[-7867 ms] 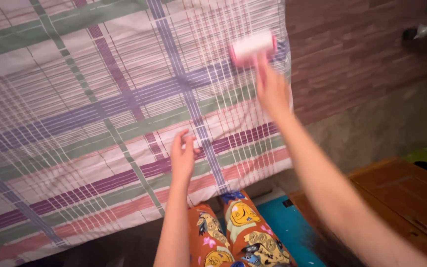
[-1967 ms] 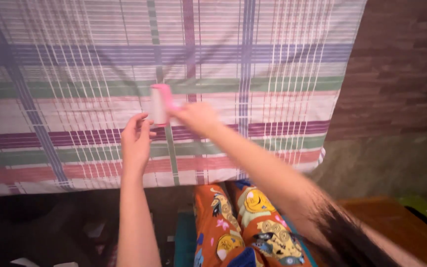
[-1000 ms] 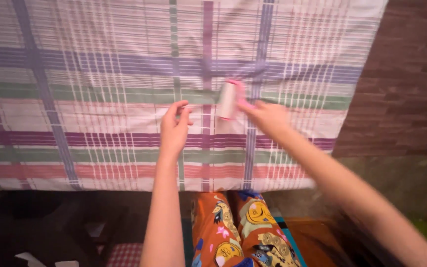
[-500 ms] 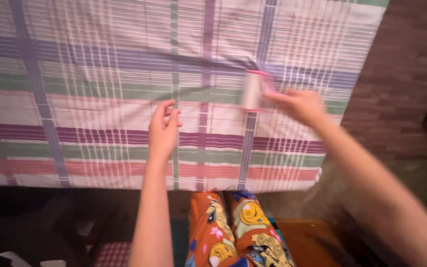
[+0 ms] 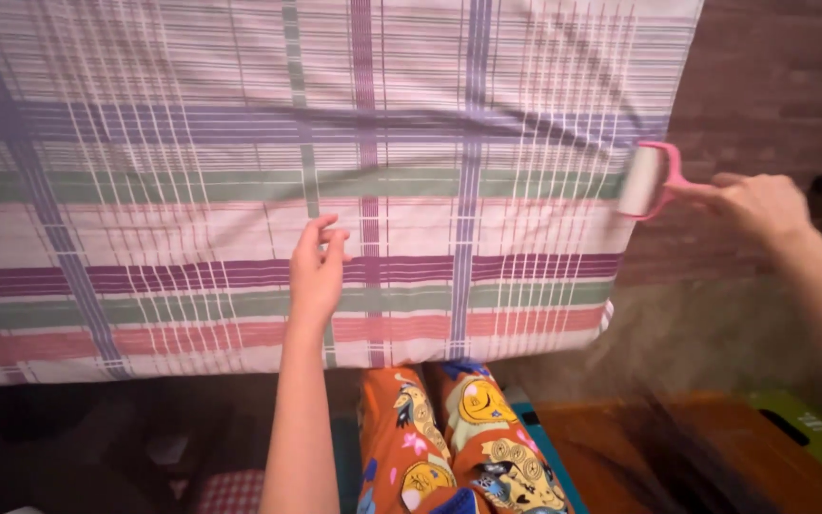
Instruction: The person uses a pink lint roller to clean a plaid bedsheet, then removes the used adhesive sheet and discards it in a bathroom. They return to the bedroom, smooth the bedsheet by hand, and arrange the pillows at the head of the bed.
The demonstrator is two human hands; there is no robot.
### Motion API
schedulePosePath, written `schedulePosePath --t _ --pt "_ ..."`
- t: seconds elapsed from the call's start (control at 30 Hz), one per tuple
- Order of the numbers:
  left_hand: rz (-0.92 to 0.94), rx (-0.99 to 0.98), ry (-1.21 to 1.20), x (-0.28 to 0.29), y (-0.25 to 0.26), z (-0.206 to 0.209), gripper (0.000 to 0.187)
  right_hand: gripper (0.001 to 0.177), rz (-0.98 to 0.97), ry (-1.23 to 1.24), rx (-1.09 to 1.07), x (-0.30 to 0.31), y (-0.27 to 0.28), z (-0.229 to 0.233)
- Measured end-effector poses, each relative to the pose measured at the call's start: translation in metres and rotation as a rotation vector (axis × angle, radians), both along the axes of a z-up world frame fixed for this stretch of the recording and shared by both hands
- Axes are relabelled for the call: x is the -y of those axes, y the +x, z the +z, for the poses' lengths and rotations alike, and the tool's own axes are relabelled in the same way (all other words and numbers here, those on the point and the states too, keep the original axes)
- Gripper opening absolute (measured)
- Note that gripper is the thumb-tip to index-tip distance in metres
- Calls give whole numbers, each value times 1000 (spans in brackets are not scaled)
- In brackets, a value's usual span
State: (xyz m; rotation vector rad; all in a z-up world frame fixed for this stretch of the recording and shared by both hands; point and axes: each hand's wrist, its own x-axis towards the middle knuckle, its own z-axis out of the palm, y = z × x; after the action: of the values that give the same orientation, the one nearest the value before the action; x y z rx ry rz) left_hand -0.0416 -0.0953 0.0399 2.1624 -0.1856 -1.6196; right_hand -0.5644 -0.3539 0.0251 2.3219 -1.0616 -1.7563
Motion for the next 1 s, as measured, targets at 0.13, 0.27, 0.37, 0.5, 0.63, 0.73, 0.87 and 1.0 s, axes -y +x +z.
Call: schedulePosePath --t 0.13,0.27,0.37,0.5,0.63,0.73,0.87,1.0 --pt "-21 0 -9 -9 -2 -16 40 51 -427 47 219 -49 121 -19" --pt "15 118 -275 -25 -1 -33 32 40 -192 61 1164 -101 290 -53" --pt "8 132 -283 -32 1 -47 32 30 56 45 1285 -132 389 -118" --pt "-24 159 -264 -30 4 -44 32 26 300 59 1307 -124 444 -122" --pt "-16 139 -256 -30 2 -39 33 21 273 16 1139 -69 319 -108" --pt "-22 113 -248 -22 1 -34 32 14 264 -79 923 -7 183 -76" --pt "-28 92 -253 -19 -10 -46 31 6 214 -207 614 40 41 -36" --pt "-42 65 -259 -11 -16 -46 32 17 164 -285 415 44 12 -16"
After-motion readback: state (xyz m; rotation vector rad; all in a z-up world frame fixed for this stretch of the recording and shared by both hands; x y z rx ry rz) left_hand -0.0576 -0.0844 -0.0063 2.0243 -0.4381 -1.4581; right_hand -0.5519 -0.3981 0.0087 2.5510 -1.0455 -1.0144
